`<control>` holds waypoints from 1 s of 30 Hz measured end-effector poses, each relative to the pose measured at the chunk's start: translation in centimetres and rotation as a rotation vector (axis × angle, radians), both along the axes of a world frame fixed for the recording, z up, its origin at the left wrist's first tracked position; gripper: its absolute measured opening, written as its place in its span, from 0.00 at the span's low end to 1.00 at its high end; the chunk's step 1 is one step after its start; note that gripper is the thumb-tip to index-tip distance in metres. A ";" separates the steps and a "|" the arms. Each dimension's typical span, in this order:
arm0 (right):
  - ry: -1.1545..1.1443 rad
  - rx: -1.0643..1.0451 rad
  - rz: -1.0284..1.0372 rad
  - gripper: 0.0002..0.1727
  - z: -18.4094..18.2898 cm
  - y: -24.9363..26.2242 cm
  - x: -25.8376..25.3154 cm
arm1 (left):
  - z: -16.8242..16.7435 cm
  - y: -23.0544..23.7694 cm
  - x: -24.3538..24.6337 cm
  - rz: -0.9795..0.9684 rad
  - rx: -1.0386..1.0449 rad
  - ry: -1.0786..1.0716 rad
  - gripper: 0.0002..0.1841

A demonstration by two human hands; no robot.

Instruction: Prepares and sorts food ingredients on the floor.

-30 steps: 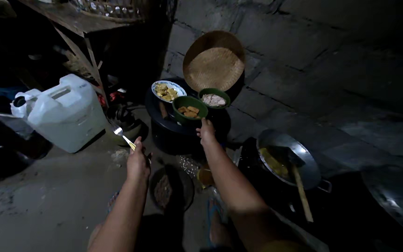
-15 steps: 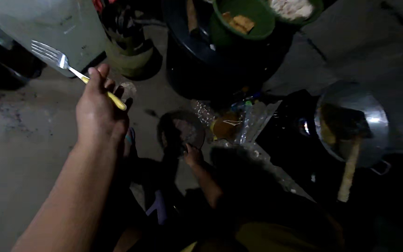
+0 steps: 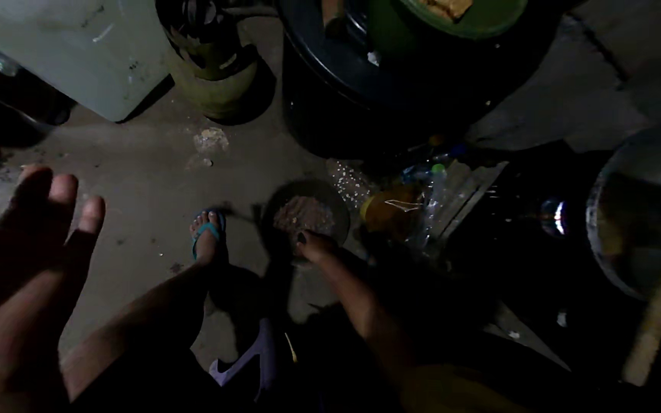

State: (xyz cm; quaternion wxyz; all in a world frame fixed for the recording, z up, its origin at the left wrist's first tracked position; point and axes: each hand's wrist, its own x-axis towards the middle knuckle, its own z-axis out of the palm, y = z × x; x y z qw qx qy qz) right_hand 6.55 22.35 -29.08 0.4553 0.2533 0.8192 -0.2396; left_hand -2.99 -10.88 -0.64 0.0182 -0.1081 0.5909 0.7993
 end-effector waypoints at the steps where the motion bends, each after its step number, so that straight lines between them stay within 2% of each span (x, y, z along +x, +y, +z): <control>1: -0.016 -0.019 0.003 0.31 1.1 0.7 -1.4 | 0.1 -0.2 1.6 -0.068 -0.007 0.022 0.23; 2: -0.017 -0.013 0.006 0.31 1.7 1.1 -2.7 | 0.7 0.0 2.9 -0.084 0.065 -0.041 0.22; 4: 0.048 0.026 -0.035 0.31 0.8 1.6 -4.2 | 2.1 1.2 4.7 0.021 0.294 -0.282 0.24; 6: 0.106 0.064 -0.073 0.32 -1.3 1.3 -4.6 | 2.7 3.4 5.1 0.165 0.268 -0.501 0.26; 8: 0.105 0.088 -0.133 0.32 -2.2 0.1 -4.5 | 1.5 4.3 4.7 0.210 0.290 -0.593 0.27; 12: 0.114 0.158 -0.216 0.31 -2.8 -1.6 -3.6 | 0.4 3.8 3.7 0.055 0.487 -0.605 0.29; 14: 0.146 0.073 -0.261 0.31 -3.4 -1.1 -3.5 | 0.4 3.7 3.8 -0.018 0.509 -0.589 0.28; 17: 0.234 -0.102 -0.469 0.28 -6.3 1.2 -3.9 | 0.7 3.3 3.8 -0.090 0.563 -0.579 0.27; 19: 0.293 -0.069 -0.509 0.27 -6.4 0.7 -3.8 | 1.1 3.0 3.7 -0.097 0.577 -0.577 0.25; 22: 0.226 0.122 -0.339 0.32 -3.5 -3.9 -2.8 | 1.0 2.2 4.0 -0.098 0.626 -0.551 0.25; 25: 0.120 0.263 -0.132 0.31 -4.2 -6.3 -2.9 | 1.1 2.3 3.9 -0.088 0.642 -0.546 0.25; 27: 0.064 0.220 -0.136 0.31 -4.4 -5.6 -3.8 | 1.5 2.7 3.8 -0.056 0.628 -0.563 0.24; 30: 0.215 0.004 -0.305 0.30 -4.6 -0.9 -5.1 | 1.8 2.8 3.6 -0.081 0.619 -0.552 0.25</control>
